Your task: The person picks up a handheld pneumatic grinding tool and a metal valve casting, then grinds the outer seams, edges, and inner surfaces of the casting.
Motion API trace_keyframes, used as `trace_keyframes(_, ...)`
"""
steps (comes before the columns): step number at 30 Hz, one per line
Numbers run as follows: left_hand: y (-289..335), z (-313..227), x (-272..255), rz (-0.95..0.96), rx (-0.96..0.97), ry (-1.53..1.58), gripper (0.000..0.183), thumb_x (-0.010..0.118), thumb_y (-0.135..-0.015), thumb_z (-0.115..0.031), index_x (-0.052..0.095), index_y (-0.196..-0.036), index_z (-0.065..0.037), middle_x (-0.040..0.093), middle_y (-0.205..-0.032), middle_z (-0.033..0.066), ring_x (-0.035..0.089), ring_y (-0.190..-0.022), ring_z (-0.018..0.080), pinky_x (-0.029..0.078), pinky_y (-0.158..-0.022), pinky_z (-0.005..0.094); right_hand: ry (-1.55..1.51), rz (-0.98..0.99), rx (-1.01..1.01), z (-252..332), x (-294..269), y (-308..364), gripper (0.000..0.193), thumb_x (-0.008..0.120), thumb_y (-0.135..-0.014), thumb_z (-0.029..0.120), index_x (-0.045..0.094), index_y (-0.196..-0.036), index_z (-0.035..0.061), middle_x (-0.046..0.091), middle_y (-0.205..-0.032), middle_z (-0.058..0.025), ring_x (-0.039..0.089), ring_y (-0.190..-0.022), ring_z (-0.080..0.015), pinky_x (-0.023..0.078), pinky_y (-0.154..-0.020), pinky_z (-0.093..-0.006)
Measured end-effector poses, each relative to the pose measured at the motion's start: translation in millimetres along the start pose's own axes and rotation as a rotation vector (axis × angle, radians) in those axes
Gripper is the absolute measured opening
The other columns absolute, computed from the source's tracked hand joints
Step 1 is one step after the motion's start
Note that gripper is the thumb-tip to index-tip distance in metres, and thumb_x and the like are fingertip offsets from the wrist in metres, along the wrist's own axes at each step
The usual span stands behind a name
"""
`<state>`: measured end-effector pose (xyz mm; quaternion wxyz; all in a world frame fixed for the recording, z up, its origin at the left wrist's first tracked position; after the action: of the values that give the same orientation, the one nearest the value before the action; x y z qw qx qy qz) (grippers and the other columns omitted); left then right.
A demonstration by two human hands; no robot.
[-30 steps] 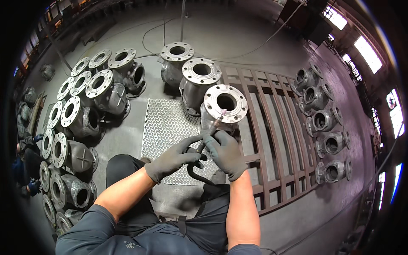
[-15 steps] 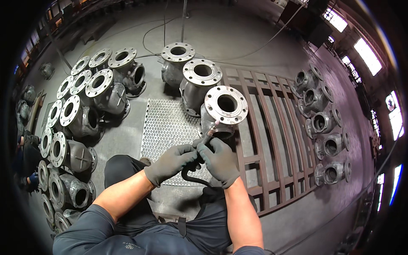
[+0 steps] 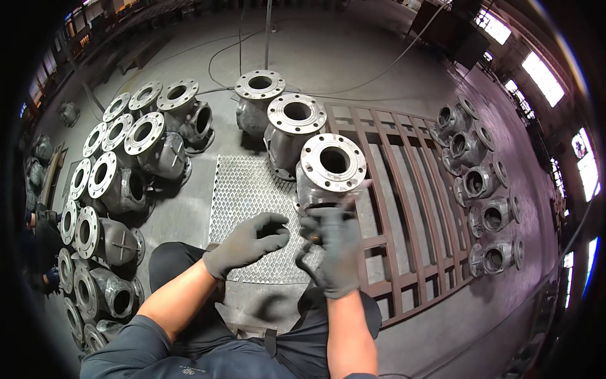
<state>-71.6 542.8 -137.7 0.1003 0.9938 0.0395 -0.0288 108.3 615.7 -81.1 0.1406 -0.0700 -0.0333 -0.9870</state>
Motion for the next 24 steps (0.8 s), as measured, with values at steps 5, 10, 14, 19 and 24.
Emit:
trace_keyframes(5, -44.5, -2.2, -16.1, -0.093, 0.134, -0.644, 0.063, 0.08, -0.095, -0.04, 0.065, -0.142, 0.0, 0.076, -0.125, 0.0231, 0.075, -0.116, 0.0364, 0.058, -0.103, 0.0445, -0.325, -0.446, 0.033, 25.9, -89.7, 6.0, 0.046, 0.047, -0.117, 0.043, 0.063, -0.128, 0.0022, 0.062, -0.09, -0.0044, 0.058, -0.063, -0.0095, 0.052, -0.055, -0.0284)
trace_keyframes(10, -146.7, -11.9, 18.9, -0.139, 0.535, -1.007, 0.071, 0.082, -0.088, -0.038, 0.06, -0.145, -0.002, 0.073, -0.126, 0.021, 0.068, -0.122, 0.041, 0.053, -0.108, 0.0506, -0.116, -0.296, 0.077, 24.2, -90.3, 9.0, 0.043, 0.063, -0.11, 0.025, 0.058, -0.144, -0.0021, 0.064, -0.084, -0.0053, 0.054, -0.054, -0.0077, 0.045, -0.049, -0.0229)
trace_keyframes(14, -212.9, -9.3, 48.2, -0.089, 0.549, -1.174, 0.081, 0.083, -0.082, -0.036, 0.057, -0.151, -0.003, 0.065, -0.142, 0.0213, 0.057, -0.14, 0.0406, 0.038, -0.124, 0.0535, -0.087, -0.209, 0.221, 12.3, -83.8, 5.0, 0.046, 0.062, -0.11, 0.02, 0.054, -0.148, -0.0043, 0.073, -0.105, -0.012, 0.064, -0.07, -0.01, 0.053, -0.057, -0.0231)
trace_keyframes(19, -244.1, -1.2, 75.3, 0.381, 0.489, -1.335, 0.101, 0.089, -0.071, -0.033, 0.047, -0.158, -0.003, 0.069, -0.134, 0.0212, 0.062, -0.135, 0.0377, 0.032, -0.128, 0.051, -0.287, -0.186, 0.281, 7.8, -99.9, -0.2, 0.051, 0.05, -0.117, 0.034, 0.055, -0.146, -0.0075, 0.073, -0.117, -0.0155, 0.071, -0.088, -0.0151, 0.061, -0.073, -0.0293)
trace_keyframes(24, -259.0, 21.8, 75.1, 0.307, 0.652, -1.444, 0.073, 0.086, -0.078, -0.026, 0.057, -0.141, -0.002, 0.074, -0.109, 0.0146, 0.071, -0.112, 0.0339, 0.039, -0.123, 0.0472, -0.44, -0.172, 0.153, 1.2, -102.7, -3.7, 0.055, 0.046, -0.118, 0.038, 0.057, -0.142, -0.0102, 0.073, -0.118, -0.0181, 0.075, -0.099, -0.0225, 0.064, -0.087, -0.0367)
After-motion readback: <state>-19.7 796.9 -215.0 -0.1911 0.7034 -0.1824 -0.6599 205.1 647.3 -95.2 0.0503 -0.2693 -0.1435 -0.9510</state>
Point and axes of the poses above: each hand's wrist, its own y-axis away from the middle knuckle, its own x-axis out of the palm, z = x × y, the point moved 7 cm from there along -y, towards the middle knuckle
